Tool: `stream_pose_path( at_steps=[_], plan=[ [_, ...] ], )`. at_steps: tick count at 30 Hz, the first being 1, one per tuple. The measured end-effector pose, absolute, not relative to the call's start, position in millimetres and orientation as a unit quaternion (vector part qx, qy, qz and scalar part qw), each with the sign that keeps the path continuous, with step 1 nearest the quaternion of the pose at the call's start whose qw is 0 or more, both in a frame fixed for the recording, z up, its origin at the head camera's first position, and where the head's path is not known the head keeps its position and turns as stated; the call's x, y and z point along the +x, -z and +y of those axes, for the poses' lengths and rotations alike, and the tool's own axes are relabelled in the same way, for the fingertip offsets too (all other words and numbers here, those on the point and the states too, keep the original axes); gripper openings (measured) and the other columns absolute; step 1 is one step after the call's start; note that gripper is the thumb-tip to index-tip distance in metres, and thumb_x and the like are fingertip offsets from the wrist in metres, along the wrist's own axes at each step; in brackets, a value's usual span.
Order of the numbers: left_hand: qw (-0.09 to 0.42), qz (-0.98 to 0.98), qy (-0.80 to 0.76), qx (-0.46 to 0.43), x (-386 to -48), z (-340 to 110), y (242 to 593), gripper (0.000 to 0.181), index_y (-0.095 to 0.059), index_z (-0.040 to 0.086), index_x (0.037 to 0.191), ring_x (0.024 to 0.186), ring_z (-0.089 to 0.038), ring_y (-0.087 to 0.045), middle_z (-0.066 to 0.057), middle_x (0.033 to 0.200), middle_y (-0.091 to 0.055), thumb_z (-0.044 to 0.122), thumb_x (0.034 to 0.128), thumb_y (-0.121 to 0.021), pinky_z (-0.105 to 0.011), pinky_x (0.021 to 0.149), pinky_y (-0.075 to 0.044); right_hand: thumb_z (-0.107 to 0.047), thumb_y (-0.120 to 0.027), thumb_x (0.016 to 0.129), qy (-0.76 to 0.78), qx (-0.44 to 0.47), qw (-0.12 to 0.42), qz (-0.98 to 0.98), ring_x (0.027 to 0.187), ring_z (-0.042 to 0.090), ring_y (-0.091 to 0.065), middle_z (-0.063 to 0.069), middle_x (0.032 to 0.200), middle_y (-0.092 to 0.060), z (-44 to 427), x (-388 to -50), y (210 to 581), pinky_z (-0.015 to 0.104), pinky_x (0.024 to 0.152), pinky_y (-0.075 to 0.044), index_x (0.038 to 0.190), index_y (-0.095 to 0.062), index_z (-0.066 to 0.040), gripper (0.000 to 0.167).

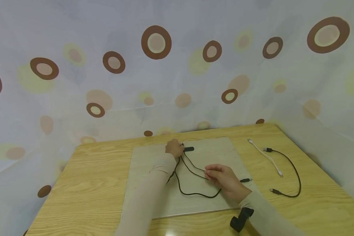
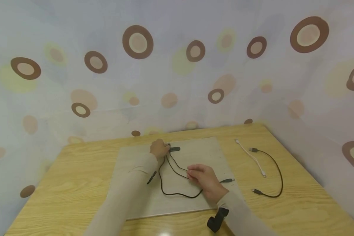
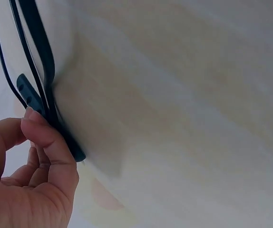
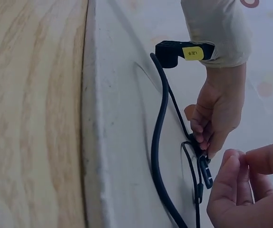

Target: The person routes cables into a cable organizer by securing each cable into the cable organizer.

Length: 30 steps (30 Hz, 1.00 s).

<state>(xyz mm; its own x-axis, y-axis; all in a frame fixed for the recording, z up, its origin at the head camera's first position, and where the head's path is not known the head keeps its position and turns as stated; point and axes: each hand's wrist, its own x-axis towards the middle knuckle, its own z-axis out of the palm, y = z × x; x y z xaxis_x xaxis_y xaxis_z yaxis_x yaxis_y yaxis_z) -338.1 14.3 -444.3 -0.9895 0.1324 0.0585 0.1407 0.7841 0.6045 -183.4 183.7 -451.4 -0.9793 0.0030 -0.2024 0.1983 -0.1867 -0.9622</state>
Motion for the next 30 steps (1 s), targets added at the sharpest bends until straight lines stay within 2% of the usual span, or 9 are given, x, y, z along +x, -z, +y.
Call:
stream_pose_path(
  at_steps=[6,15,24,30],
  plan=[
    [0.014,-0.948,0.311,-0.065,-338.5,19.2,442.2,0.023,-0.058,0.005,0.071,0.050,-0.017,-0.048,-0.004,0.057,-0.051,0.013,0.0924,-0.061,-0.027,0.046,-0.039,-0.002,-0.057,0.095,0.758,0.057,0.067,0.646,0.086,0.008,-0.065,0.006,0.099,-0.067,190.8,-186.2,443.1,0.021,0.081,-0.053,0.121,-0.052,0.012,0.030],
    [0.045,-0.947,0.314,-0.038,-345.9,20.2,445.8,0.016,-0.063,0.001,0.081,0.067,-0.024,-0.061,-0.011,0.073,-0.062,0.014,0.0892,-0.066,-0.034,0.057,-0.051,0.001,-0.056,0.094,0.763,0.053,0.077,0.640,0.088,0.009,-0.066,0.006,0.097,-0.066,199.3,-185.3,442.7,0.021,0.082,-0.053,0.121,-0.050,0.014,0.031],
    [0.015,-0.942,0.335,-0.010,-349.6,16.3,449.8,0.013,-0.064,-0.002,0.089,0.069,-0.025,-0.056,-0.013,0.077,-0.061,0.010,0.0852,-0.066,-0.036,0.060,-0.049,0.000,-0.055,0.095,0.765,0.029,0.096,0.636,0.088,0.009,-0.065,0.005,0.097,-0.067,199.9,-181.2,447.7,0.021,0.082,-0.053,0.122,-0.049,0.015,0.031],
    [-0.001,-0.929,0.370,0.017,-347.4,15.7,450.8,0.019,-0.063,-0.004,0.097,0.071,-0.027,-0.054,-0.015,0.083,-0.061,0.013,0.0862,-0.063,-0.036,0.060,-0.048,-0.001,-0.054,0.095,0.770,0.020,0.101,0.630,0.089,0.010,-0.065,0.005,0.097,-0.067,202.7,-177.8,449.3,0.022,0.083,-0.053,0.121,-0.050,0.014,0.031]
  ],
)
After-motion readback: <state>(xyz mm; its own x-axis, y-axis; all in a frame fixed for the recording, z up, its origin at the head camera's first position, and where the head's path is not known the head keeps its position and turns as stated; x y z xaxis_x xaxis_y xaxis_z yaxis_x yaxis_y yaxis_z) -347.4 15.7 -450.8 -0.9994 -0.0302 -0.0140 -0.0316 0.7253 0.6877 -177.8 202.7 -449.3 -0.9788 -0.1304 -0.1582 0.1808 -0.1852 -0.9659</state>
